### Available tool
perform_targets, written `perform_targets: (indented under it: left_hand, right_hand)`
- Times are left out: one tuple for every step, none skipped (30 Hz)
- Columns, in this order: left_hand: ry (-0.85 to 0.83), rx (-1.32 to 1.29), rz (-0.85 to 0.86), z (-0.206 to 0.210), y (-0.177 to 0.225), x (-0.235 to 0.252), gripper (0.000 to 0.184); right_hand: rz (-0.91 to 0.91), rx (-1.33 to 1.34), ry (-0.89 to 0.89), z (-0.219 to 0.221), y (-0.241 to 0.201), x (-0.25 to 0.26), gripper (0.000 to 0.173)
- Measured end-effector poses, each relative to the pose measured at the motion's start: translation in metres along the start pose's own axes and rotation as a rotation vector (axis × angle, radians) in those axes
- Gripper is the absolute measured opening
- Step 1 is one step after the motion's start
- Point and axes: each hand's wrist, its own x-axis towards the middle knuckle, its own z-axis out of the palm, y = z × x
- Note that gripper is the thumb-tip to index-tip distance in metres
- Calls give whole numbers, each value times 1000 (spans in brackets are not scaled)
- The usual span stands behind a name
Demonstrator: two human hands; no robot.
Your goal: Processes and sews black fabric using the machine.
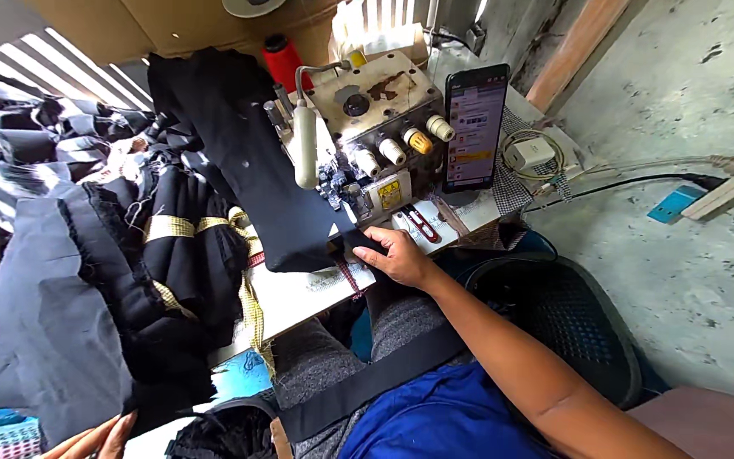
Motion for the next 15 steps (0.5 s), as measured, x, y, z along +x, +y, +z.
perform_targets:
  left_hand:
    - [-2,-24,-36,-1,-4,1,18]
    - [-8,-63,-60,-3,-9,2,20]
    - [-15,-122,-69,-6,-13,3,20]
    - [-34,-198,-64,-9,-16,6,19]
    - [-55,-288,-44,-12,-20,10,17]
    - [-77,-373,-22,-17,-24,15,14]
    - [-85,-443,-14,-22,-25,19,10]
    - [-85,-492,-19,-27,-23,25,8]
    - [-72,-535,-39,-30,-18,30,10]
    - [-53,-578,-70,-32,-10,35,11]
    - [-57,-597,-85,-34,-4,40,10]
    - [-70,-604,-93,-37,1,46,11]
    - [-79,-577,-100,-40,4,50,15]
    - [-66,-511,-106,-42,6,54,20]
    - [-37,-425,-113,-44,5,59,23]
  right_hand:
    - [-1,-3,1,0,0,0,22]
    - [-5,-6,0,1,0,0,22]
    - [-7,-5,-2,1,0,0,21]
    - [-14,-1,-4,1,0,0,20]
    - [-21,3,-3,0,1,0,20]
    - [-31,7,-1,-1,2,-1,19]
    - [-42,12,0,0,3,-1,18]
    - [-43,15,-1,0,3,-1,18]
    - [-38,12,0,1,3,-1,19]
    - [-31,2,5,2,2,-1,20]
    - [-28,-12,12,3,2,-1,22]
    - [-32,-22,20,3,2,0,23]
    - [-35,-26,28,4,3,0,23]
    - [-37,-26,33,4,3,0,24]
    - [-38,-22,34,4,3,-1,24]
